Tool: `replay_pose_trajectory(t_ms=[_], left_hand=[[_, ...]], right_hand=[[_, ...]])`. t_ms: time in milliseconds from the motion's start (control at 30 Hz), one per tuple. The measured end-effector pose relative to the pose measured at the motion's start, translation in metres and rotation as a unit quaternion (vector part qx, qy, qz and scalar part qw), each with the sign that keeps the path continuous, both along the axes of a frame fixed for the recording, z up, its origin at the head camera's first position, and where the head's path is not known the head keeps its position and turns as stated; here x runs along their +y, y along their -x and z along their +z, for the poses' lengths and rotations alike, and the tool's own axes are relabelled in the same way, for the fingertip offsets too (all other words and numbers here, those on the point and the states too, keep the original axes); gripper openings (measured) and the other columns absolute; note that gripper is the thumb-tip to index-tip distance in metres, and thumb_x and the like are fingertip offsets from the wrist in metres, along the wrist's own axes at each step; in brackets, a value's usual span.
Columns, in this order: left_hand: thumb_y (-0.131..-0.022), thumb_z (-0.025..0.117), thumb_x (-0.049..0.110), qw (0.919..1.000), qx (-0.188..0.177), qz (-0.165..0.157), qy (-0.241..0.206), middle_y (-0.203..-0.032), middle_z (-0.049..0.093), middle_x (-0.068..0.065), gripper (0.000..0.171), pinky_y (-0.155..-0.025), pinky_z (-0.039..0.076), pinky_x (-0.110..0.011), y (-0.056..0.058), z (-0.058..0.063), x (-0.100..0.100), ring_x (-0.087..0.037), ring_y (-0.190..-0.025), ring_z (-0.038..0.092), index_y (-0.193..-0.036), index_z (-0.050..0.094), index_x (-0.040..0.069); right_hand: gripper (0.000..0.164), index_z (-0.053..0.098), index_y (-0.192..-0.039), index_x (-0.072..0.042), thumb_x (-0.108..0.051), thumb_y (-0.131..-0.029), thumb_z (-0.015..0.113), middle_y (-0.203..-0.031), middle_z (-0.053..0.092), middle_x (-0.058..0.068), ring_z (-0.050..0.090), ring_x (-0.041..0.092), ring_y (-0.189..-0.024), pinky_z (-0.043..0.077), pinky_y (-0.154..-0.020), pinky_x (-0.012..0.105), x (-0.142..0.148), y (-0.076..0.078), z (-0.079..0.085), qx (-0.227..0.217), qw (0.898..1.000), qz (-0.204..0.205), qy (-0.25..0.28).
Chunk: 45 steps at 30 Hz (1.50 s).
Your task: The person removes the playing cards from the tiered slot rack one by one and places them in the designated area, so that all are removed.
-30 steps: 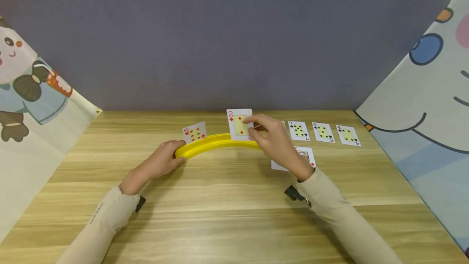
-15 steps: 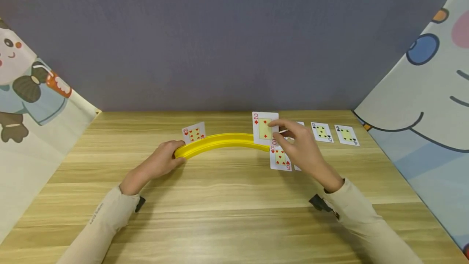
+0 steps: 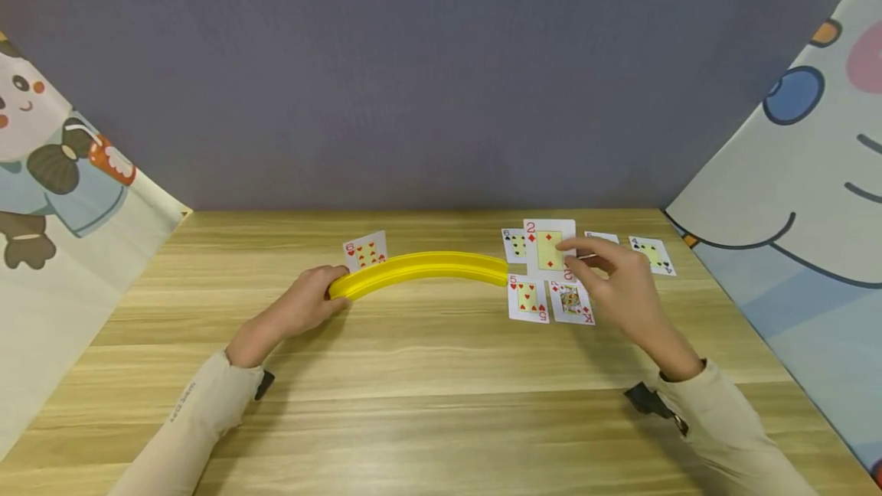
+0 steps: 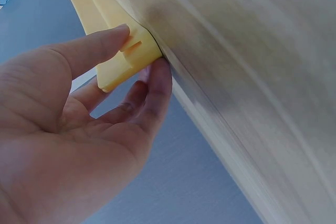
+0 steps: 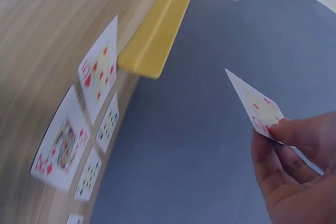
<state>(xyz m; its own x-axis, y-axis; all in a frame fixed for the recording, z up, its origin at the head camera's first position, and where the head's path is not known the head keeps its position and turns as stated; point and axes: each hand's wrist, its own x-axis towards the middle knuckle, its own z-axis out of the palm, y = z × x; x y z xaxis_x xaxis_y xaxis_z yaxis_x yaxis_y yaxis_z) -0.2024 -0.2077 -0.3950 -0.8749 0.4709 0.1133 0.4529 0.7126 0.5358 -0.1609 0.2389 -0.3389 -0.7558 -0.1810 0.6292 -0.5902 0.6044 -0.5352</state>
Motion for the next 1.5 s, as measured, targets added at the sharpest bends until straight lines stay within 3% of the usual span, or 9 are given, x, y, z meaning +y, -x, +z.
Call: replay_pose_trajectory(t_ms=[267, 633, 800, 1000, 1267, 1400, 1500], left_hand=[[-0.088, 0.073, 0.004, 1.0000, 0.001, 0.001, -0.002, -0.081, 0.057, -0.005, 0.018, -0.061, 0.043, -0.029, 0.000, -0.003, -0.001, -0.016, -0.070, 0.049, -0.103, 0.063, 0.000], [-0.088, 0.074, 0.004, 0.9999, 0.002, 0.008, 0.006, -0.081, 0.057, -0.004, 0.020, -0.062, 0.043, -0.030, 0.000, -0.002, -0.006, -0.016, -0.070, 0.049, -0.104, 0.063, 0.000], [-0.088, 0.074, 0.005, 0.9999, 0.002, 0.011, 0.005, -0.082, 0.058, -0.004, 0.020, -0.062, 0.044, -0.030, 0.000, -0.003, -0.006, -0.016, -0.071, 0.049, -0.104, 0.063, 0.000], [-0.087, 0.074, 0.003, 1.0000, 0.007, 0.006, 0.001, -0.080, 0.057, -0.004, 0.018, -0.062, 0.042, -0.030, -0.002, -0.002, -0.005, -0.016, -0.070, 0.048, -0.102, 0.064, 0.000], [-0.087, 0.074, 0.003, 0.9998, 0.013, 0.011, 0.005, -0.079, 0.056, -0.003, 0.018, -0.062, 0.041, -0.031, -0.001, -0.002, -0.004, -0.016, -0.069, 0.047, -0.101, 0.064, 0.000], [-0.087, 0.074, 0.003, 0.9998, 0.012, 0.012, 0.006, -0.080, 0.057, -0.004, 0.019, -0.062, 0.042, -0.031, -0.002, -0.001, -0.003, -0.016, -0.070, 0.048, -0.103, 0.064, -0.001], [-0.087, 0.074, 0.002, 0.9999, 0.013, 0.009, 0.005, -0.080, 0.057, -0.004, 0.019, -0.063, 0.042, -0.031, -0.002, 0.000, -0.002, -0.016, -0.070, 0.048, -0.102, 0.064, -0.002]], right_hand=[[0.030, 0.075, -0.102, -0.001, 0.017, -0.079, 0.072, -0.094, 0.073, 0.016, 0.061, -0.007, -0.082, 0.047, -0.074, 0.007, 0.029, -0.003, -0.002, 0.012, 0.999, -0.028, 0.015], [0.022, 0.074, -0.104, -0.001, 0.009, -0.084, 0.072, -0.084, 0.071, 0.017, 0.056, -0.015, -0.070, 0.043, -0.066, 0.004, 0.070, 0.002, -0.006, -0.012, 0.995, -0.092, -0.038], [0.017, 0.074, -0.100, 0.001, 0.009, -0.085, 0.071, -0.085, 0.072, 0.020, 0.058, -0.009, -0.068, 0.044, -0.063, 0.006, 0.084, 0.013, -0.016, -0.057, 0.993, -0.083, -0.061], [0.017, 0.073, -0.100, 0.002, 0.008, -0.084, 0.072, -0.086, 0.072, 0.019, 0.062, -0.001, -0.068, 0.045, -0.052, 0.018, 0.104, 0.021, -0.034, -0.137, 0.984, -0.071, -0.088], [0.022, 0.070, -0.108, 0.001, 0.002, -0.086, 0.072, -0.100, 0.070, 0.023, 0.069, 0.034, -0.088, 0.055, -0.066, 0.031, 0.121, 0.030, -0.056, -0.246, 0.956, -0.033, -0.157], [0.024, 0.070, -0.109, 0.001, -0.003, -0.085, 0.074, -0.102, 0.068, 0.024, 0.067, 0.040, -0.091, 0.056, -0.067, 0.038, 0.119, 0.030, -0.060, -0.280, 0.942, -0.029, -0.181], [0.026, 0.070, -0.109, 0.004, -0.001, -0.084, 0.074, -0.102, 0.066, 0.029, 0.067, 0.042, -0.089, 0.056, -0.064, 0.036, 0.118, 0.028, -0.060, -0.287, 0.939, -0.031, -0.184]])
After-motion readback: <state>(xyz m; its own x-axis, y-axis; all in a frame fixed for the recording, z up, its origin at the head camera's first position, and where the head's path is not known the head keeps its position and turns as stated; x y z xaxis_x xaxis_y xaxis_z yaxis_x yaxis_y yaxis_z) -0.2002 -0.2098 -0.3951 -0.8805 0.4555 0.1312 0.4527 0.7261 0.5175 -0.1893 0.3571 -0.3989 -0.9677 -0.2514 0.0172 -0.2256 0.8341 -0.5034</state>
